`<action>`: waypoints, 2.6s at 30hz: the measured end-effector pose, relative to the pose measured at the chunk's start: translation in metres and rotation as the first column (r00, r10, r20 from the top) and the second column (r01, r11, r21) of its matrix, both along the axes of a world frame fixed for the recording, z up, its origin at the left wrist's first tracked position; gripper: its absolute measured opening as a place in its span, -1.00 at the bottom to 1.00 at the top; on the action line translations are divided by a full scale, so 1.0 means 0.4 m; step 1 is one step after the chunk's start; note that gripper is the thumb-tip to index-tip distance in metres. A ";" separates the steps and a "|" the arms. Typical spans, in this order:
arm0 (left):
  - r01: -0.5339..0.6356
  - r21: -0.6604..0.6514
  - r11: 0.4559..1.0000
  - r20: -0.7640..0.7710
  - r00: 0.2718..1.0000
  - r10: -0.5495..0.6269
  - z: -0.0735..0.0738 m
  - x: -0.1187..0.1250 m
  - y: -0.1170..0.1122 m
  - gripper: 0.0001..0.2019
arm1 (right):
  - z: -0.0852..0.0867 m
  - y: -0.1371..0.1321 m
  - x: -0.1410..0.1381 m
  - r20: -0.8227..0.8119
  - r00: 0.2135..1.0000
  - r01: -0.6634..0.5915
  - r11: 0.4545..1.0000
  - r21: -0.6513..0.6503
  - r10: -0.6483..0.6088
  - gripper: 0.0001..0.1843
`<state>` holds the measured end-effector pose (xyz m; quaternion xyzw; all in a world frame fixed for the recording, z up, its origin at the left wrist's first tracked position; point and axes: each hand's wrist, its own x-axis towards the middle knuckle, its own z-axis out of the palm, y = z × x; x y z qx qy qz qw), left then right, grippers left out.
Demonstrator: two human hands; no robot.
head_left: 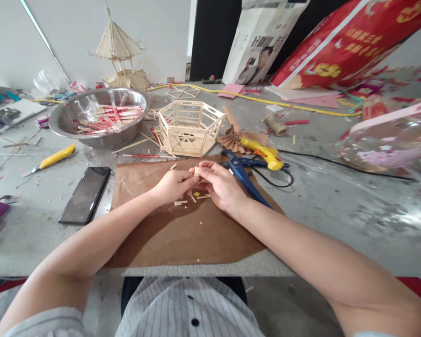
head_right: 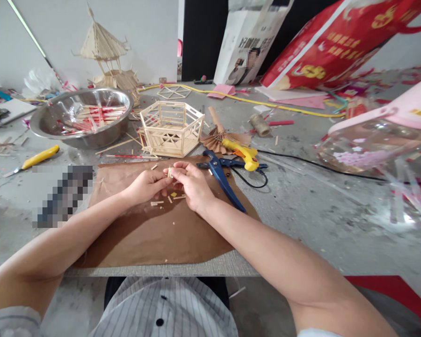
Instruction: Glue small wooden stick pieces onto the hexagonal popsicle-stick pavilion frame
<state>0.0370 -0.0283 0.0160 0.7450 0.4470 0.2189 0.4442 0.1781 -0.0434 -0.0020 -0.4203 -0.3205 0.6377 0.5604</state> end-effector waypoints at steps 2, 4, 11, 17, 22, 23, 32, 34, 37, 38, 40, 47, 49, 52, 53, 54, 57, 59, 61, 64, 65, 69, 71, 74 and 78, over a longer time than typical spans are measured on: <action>0.002 -0.003 1.000 -0.004 1.000 -0.002 0.000 0.000 0.000 -0.63 | -0.001 0.001 0.000 -0.003 1.000 0.000 1.000 -0.001 0.000 -0.58; 0.001 -0.006 1.000 -0.009 1.000 -0.001 -0.001 0.000 0.000 -0.63 | -0.001 0.001 0.000 -0.005 1.000 -0.002 1.000 0.001 0.002 -0.58; -0.073 0.006 0.997 0.111 0.991 0.072 -0.014 0.003 -0.001 -0.73 | 0.009 0.000 0.000 0.001 0.999 0.043 0.999 0.011 -0.043 -0.61; -0.081 -0.017 0.997 0.145 0.986 0.082 -0.012 0.006 -0.002 -0.77 | 0.009 -0.001 -0.004 -0.022 0.999 0.038 0.998 0.043 -0.037 -0.60; -0.108 -0.013 0.994 0.177 0.978 0.109 -0.009 0.004 -0.002 -0.74 | 0.007 0.000 0.000 -0.027 0.999 0.040 0.997 0.059 -0.038 -0.64; -0.115 -0.009 0.993 0.183 0.976 0.115 -0.009 0.003 -0.002 -0.74 | 0.006 0.000 0.002 -0.026 0.999 0.036 0.997 0.062 -0.035 -0.65; -0.195 -0.068 0.978 0.240 0.949 0.206 -0.007 0.000 0.005 -0.77 | -0.007 0.009 0.012 0.008 1.000 0.006 0.994 0.110 -0.007 -0.68; -0.201 -0.081 0.976 0.245 0.945 0.215 -0.003 0.001 0.004 -0.79 | -0.008 0.011 0.013 0.006 1.000 0.008 0.993 0.119 -0.009 -0.69; -0.199 -0.085 0.976 0.258 0.942 0.215 0.001 0.001 0.004 -0.80 | -0.008 0.011 0.013 0.003 1.000 0.013 0.991 0.130 -0.013 -0.68; -0.198 -0.084 0.977 0.265 0.941 0.213 0.001 0.001 0.004 -0.79 | -0.008 0.011 0.012 0.003 1.000 0.014 0.991 0.133 -0.014 -0.68; -0.194 -0.086 0.977 0.273 0.938 0.211 -0.002 0.000 0.005 -0.79 | -0.008 0.010 0.011 0.009 1.000 0.018 0.990 0.141 -0.019 -0.68; -0.234 -0.060 0.970 0.341 0.909 0.240 -0.014 -0.005 0.012 -0.82 | -0.003 0.010 0.021 0.085 0.996 -0.036 0.988 0.147 0.024 -0.69; -0.234 -0.055 0.971 0.358 0.903 0.238 -0.016 -0.007 0.015 -0.83 | 0.001 0.012 0.027 0.109 0.993 -0.053 0.989 0.137 0.038 -0.70; -0.219 -0.079 0.972 0.395 0.889 0.233 -0.019 -0.013 0.022 -0.82 | 0.005 0.015 0.032 0.133 0.990 -0.052 0.992 0.115 0.036 -0.69; -0.210 -0.100 0.973 0.412 0.881 0.232 -0.020 -0.015 0.025 -0.81 | 0.005 0.017 0.033 0.136 0.990 -0.050 0.993 0.110 0.035 -0.68; -0.198 -0.130 0.972 0.430 0.872 0.235 -0.020 -0.017 0.027 -0.80 | 0.005 0.019 0.035 0.140 0.990 -0.047 0.993 0.107 0.032 -0.67; -0.166 -0.230 0.959 0.480 0.838 0.260 -0.021 -0.022 0.033 -0.77 | -0.001 0.030 0.043 0.178 0.984 -0.013 0.993 0.121 -0.009 -0.65; -0.165 -0.267 0.949 0.494 0.822 0.282 -0.020 -0.024 0.036 -0.76 | -0.007 0.042 0.055 0.241 0.967 0.041 0.984 0.171 -0.082 -0.65; -0.166 -0.279 0.946 0.493 0.820 0.290 -0.020 -0.025 0.037 -0.76 | -0.009 0.056 0.073 0.302 0.936 0.107 0.965 0.241 -0.179 -0.68; -0.161 -0.275 0.948 0.490 0.825 0.282 -0.022 -0.025 0.038 -0.77 | 0.004 0.078 0.108 0.314 0.901 0.192 0.926 0.326 -0.298 -0.76; -0.161 -0.271 0.949 0.491 0.825 0.281 -0.023 -0.024 0.039 -0.77 | 0.012 0.084 0.122 0.306 0.891 0.223 0.911 0.346 -0.335 -0.78; -0.194 -0.242 0.951 0.467 0.835 0.290 -0.025 -0.023 0.039 -0.77 | 0.035 0.114 0.194 0.358 0.772 0.378 0.832 0.406 -0.525 -0.84; -0.215 -0.215 0.953 0.453 0.842 0.292 -0.025 -0.023 0.039 -0.77 | 0.032 0.130 0.242 0.444 0.638 0.440 0.771 0.461 -0.629 -0.86; -0.238 -0.186 0.953 0.443 0.846 0.298 -0.026 -0.023 0.040 -0.77 | 0.015 0.146 0.312 0.590 0.391 0.390 0.708 0.588 -0.706 -0.77; -0.251 -0.190 0.949 0.459 0.832 0.312 -0.035 -0.026 0.047 -0.80 | 0.002 0.148 0.369 0.858 -0.023 0.335 0.804 0.491 -0.514 -0.63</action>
